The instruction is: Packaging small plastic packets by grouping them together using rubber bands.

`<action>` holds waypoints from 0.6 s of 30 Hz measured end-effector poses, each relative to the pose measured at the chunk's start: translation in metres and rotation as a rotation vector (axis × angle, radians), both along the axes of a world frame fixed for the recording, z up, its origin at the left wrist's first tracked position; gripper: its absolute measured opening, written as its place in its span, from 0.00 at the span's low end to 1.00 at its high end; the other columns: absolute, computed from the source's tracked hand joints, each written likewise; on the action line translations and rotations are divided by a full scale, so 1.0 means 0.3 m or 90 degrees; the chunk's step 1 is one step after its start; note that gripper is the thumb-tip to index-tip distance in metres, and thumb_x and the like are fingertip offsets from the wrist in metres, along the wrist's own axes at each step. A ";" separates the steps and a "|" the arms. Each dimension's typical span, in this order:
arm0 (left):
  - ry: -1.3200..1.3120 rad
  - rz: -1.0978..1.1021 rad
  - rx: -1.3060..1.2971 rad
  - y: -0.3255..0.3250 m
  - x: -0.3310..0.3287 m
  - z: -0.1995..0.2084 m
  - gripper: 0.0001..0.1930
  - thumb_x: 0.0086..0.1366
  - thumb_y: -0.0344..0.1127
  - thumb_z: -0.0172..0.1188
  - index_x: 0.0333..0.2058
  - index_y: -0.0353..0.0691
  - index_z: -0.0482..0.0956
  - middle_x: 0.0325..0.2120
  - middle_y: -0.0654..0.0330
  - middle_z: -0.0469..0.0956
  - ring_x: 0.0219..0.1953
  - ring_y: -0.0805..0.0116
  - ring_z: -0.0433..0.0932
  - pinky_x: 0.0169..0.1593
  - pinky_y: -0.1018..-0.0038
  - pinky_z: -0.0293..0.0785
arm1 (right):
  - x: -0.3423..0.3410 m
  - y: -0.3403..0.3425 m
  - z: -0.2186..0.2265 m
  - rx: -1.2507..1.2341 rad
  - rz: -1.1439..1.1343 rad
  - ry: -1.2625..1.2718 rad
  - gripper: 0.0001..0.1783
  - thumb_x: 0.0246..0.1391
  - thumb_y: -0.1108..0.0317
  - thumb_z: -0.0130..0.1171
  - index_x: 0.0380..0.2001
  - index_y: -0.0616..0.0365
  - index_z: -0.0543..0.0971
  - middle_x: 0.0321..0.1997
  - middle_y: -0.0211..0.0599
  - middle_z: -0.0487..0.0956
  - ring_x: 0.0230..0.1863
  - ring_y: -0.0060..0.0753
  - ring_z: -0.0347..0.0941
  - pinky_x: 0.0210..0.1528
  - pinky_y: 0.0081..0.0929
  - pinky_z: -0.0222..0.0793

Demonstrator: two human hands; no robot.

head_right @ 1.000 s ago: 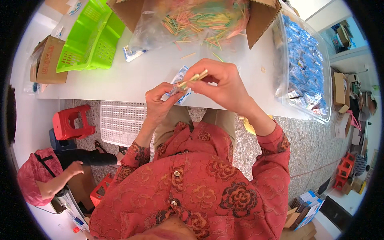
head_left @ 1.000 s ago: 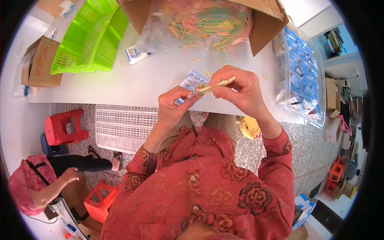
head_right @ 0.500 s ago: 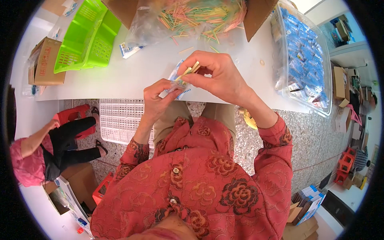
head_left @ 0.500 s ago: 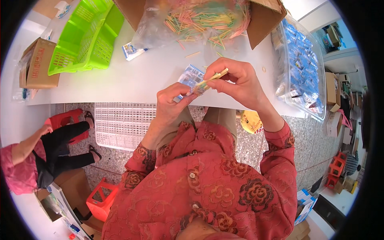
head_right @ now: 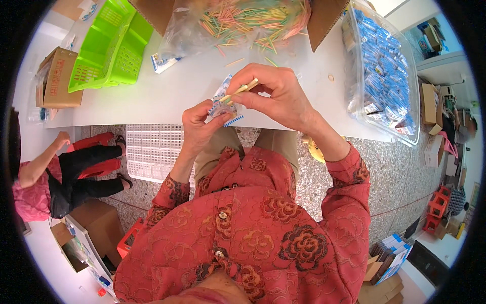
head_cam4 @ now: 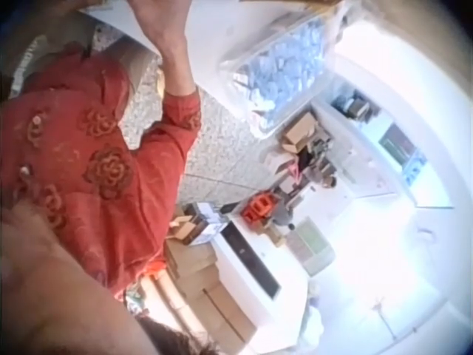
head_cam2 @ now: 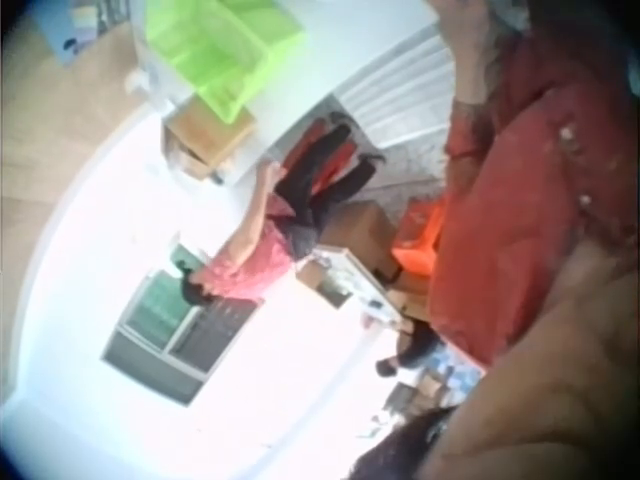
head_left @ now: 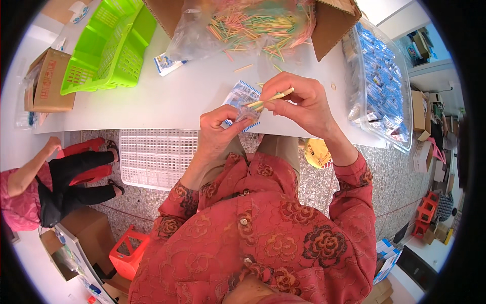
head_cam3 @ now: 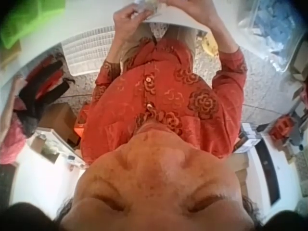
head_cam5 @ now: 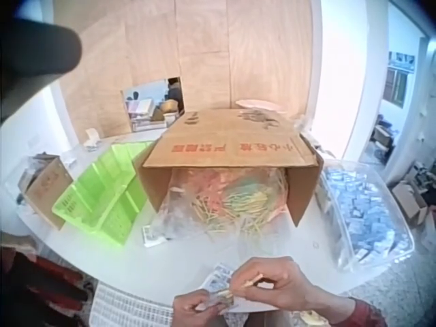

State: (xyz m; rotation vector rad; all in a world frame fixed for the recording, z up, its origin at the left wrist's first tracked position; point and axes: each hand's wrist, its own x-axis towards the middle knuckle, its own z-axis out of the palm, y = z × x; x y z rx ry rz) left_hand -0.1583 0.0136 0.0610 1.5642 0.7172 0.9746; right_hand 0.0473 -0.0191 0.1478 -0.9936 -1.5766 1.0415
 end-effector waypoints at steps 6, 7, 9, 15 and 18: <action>0.045 0.023 0.093 0.009 0.003 -0.016 0.04 0.51 0.23 0.67 0.27 0.34 0.81 0.24 0.62 0.80 0.26 0.78 0.75 0.31 0.81 0.69 | -0.003 0.015 0.044 -0.058 0.012 -0.132 0.05 0.51 0.79 0.58 0.33 0.62 0.78 0.34 0.30 0.77 0.31 0.17 0.72 0.29 0.15 0.66; 0.046 0.021 0.092 0.008 0.006 -0.015 0.04 0.51 0.23 0.67 0.27 0.34 0.81 0.24 0.62 0.80 0.26 0.78 0.75 0.31 0.81 0.69 | -0.008 0.020 0.050 -0.059 0.012 -0.163 0.04 0.51 0.78 0.58 0.33 0.61 0.78 0.33 0.29 0.77 0.31 0.17 0.72 0.29 0.15 0.66; 0.040 0.029 0.108 0.009 0.012 -0.010 0.05 0.50 0.23 0.67 0.27 0.33 0.81 0.24 0.62 0.80 0.26 0.78 0.75 0.31 0.81 0.69 | -0.015 0.035 0.058 -0.059 0.012 -0.193 0.04 0.51 0.77 0.59 0.32 0.60 0.78 0.32 0.28 0.77 0.30 0.17 0.71 0.28 0.16 0.65; 0.064 -0.008 0.073 0.013 0.007 0.003 0.06 0.51 0.23 0.67 0.30 0.34 0.82 0.25 0.63 0.80 0.27 0.79 0.75 0.31 0.81 0.69 | -0.019 0.054 0.029 0.152 -0.049 -0.308 0.12 0.51 0.72 0.60 0.41 0.57 0.78 0.43 0.34 0.77 0.42 0.25 0.71 0.40 0.23 0.67; 0.076 -0.039 0.016 0.020 -0.009 -0.002 0.07 0.53 0.23 0.65 0.34 0.33 0.82 0.28 0.64 0.81 0.30 0.80 0.75 0.34 0.81 0.71 | -0.034 0.054 0.019 0.057 -0.010 -0.184 0.15 0.56 0.70 0.54 0.48 0.58 0.76 0.51 0.38 0.75 0.49 0.32 0.70 0.47 0.29 0.67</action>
